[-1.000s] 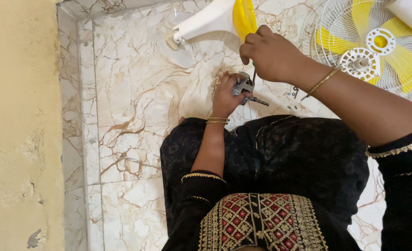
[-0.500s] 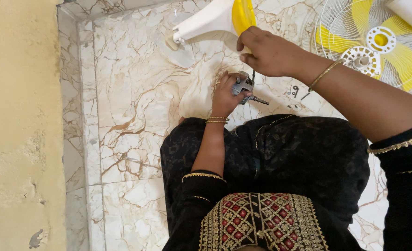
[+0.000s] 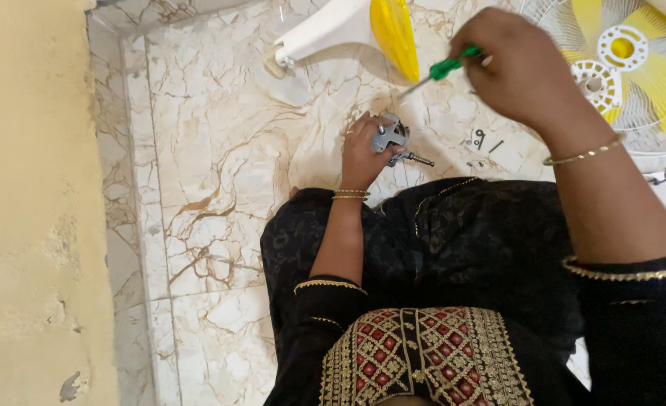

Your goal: The person sits on the floor and uses a green screwdriver to adjust and tighten screws on a disassembled electric fan motor. The person rotates the motor housing and repeatedly tightens screws on different sides.

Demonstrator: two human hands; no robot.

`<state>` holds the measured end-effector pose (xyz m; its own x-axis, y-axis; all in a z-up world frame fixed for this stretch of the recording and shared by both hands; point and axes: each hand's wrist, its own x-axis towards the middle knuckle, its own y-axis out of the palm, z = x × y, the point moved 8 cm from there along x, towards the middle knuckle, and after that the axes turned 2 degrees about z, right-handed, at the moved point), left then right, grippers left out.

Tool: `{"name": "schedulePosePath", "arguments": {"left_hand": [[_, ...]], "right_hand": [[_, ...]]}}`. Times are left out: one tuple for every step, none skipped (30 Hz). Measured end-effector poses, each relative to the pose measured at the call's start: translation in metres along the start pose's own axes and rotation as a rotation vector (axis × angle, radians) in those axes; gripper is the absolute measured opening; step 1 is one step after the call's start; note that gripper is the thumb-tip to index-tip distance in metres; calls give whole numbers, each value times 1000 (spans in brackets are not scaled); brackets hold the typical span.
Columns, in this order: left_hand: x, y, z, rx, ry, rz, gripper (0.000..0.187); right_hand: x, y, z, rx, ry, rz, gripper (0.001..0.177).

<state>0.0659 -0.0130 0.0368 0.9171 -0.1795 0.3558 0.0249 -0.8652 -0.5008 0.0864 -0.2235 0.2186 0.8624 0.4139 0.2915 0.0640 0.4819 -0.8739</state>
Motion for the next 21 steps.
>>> {"name": "schedulePosePath", "arguments": {"left_hand": [[-2,0,0,17,6,-10,58],[-5,1,0,12,-10,-5,58],[-4,3,-1,9,-22,-3,58],[-4,3,-1,4,-33,-2,57],[-3,5,-1,-12,-47,3,57],[-2,5,1,-29,-61,8,56],[-3,6,2,-47,-78,14,56],[-3,6,2,-51,-71,13,56],[-3,4,3,-53,-64,10,56],[-2,3,3,-56,-57,8,56],[-3,2,1,-32,-36,-3,55],[-5,0,0,-7,-15,-14,55],[-5,-1,-3,16,9,-27,54],[-6,-1,-2,15,-9,-25,54],[-5,-2,-2,13,-22,-24,53],[-4,-3,-2,11,-35,-23,52],[-3,-4,0,13,-65,-34,50],[-2,-5,2,15,-95,-45,49],[-4,-6,5,16,-129,-54,47],[-6,-5,6,15,-134,-35,47],[-5,-4,7,14,-135,-20,47]], "right_hand": [[-18,-6,-17,164,49,-123,11],[-39,-5,-35,328,100,-246,14],[-57,-1,-55,488,145,-375,16],[-76,17,-87,703,326,-502,16],[-98,45,-115,915,510,-625,17],[-114,71,-130,991,558,-691,14],[-132,98,-143,1065,608,-757,11],[-147,137,-154,1239,719,-767,12],[-158,172,-164,1414,829,-770,14],[-166,199,-175,1440,960,-714,15],[-176,226,-181,1462,1095,-653,15],[-176,237,-186,1417,1043,-622,14],[-171,246,-191,1372,987,-592,14],[-168,253,-192,1326,932,-562,15],[-167,263,-195,1295,957,-535,14],[-165,271,-196,1263,981,-508,14],[-166,278,-197,1230,1007,-481,13],[-163,282,-199,1211,986,-459,14],[-163,287,-199,1191,970,-436,15],[-165,292,-197,1171,954,-412,16],[-163,286,-195,909,879,-369,16]]}}
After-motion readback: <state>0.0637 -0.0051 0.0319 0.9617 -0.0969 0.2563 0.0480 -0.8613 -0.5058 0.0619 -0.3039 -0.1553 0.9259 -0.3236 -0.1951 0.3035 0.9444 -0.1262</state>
